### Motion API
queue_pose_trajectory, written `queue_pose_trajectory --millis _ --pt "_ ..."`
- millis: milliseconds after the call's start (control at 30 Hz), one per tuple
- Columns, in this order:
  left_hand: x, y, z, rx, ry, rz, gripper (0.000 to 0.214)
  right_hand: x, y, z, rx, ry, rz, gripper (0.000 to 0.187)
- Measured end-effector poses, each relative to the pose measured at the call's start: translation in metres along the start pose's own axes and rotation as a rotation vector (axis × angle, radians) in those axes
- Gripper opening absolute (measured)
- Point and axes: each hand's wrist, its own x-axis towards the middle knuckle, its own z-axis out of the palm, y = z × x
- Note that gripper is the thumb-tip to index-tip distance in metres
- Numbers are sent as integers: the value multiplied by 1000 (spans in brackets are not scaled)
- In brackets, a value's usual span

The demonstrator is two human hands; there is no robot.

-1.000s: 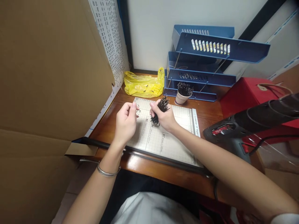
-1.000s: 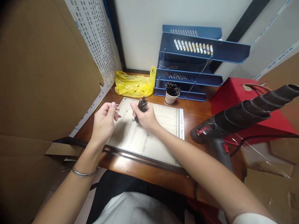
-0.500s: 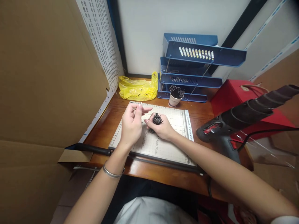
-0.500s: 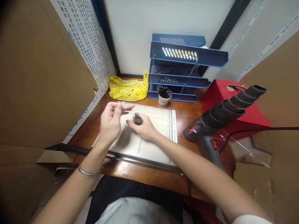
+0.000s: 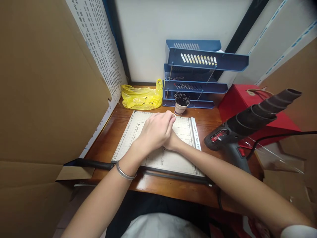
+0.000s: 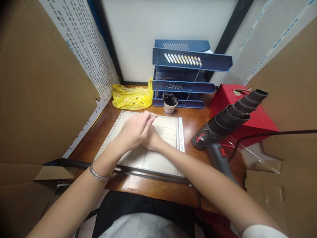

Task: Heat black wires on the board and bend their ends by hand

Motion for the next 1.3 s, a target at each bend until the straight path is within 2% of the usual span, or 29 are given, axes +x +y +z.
queue_pose_trajectory --millis 133,200,233,300,367,400,467,533,600,667,767,833,933,1067,1200,1300 --pt "1 -3 0 -51 39 -34 18 -2 -1 -2 21 -24 57 27" --pt "-1 -8 -7 -103 132 -74 20 -3 -3 -4 40 -74 90 16" --pt "-4 -11 -13 -124 195 -98 23 -3 -4 -5 49 -100 107 18" --pt "-12 -17 -26 -199 327 -166 30 -2 -8 -7 61 -136 138 34" --pt "-24 -24 -37 -394 427 -287 33 -1 -12 -9 69 -148 159 42" --pt "-31 -27 -41 -521 434 -358 34 0 -13 -9 75 -151 165 43" --pt "-45 -31 -43 -726 376 -467 41 1 -15 -9 88 -161 169 43" --pt "-56 -31 -40 -753 298 -482 49 3 -15 -9 102 -172 168 42" --pt "-62 -27 -33 -682 277 -459 43 4 -13 -9 118 -175 167 37" --pt "-62 -21 -22 -553 309 -432 36 5 -11 -8 135 -177 163 30" --pt "-57 -14 -6 -312 340 -368 55 4 -10 -8 150 -174 146 18" --pt "-54 -13 2 -236 342 -347 47 4 -11 -8 152 -163 129 15" --pt "-53 -13 9 -258 361 -363 31 3 -12 -9 146 -156 96 10" --pt "-59 -11 9 -356 369 -418 29 1 -11 -12 124 -152 79 10" --pt "-72 -10 5 -565 343 -534 33 1 -11 -13 65 -145 98 19" --pt "-86 -12 3 -720 368 -630 34 1 -14 -12 20 -139 117 29"
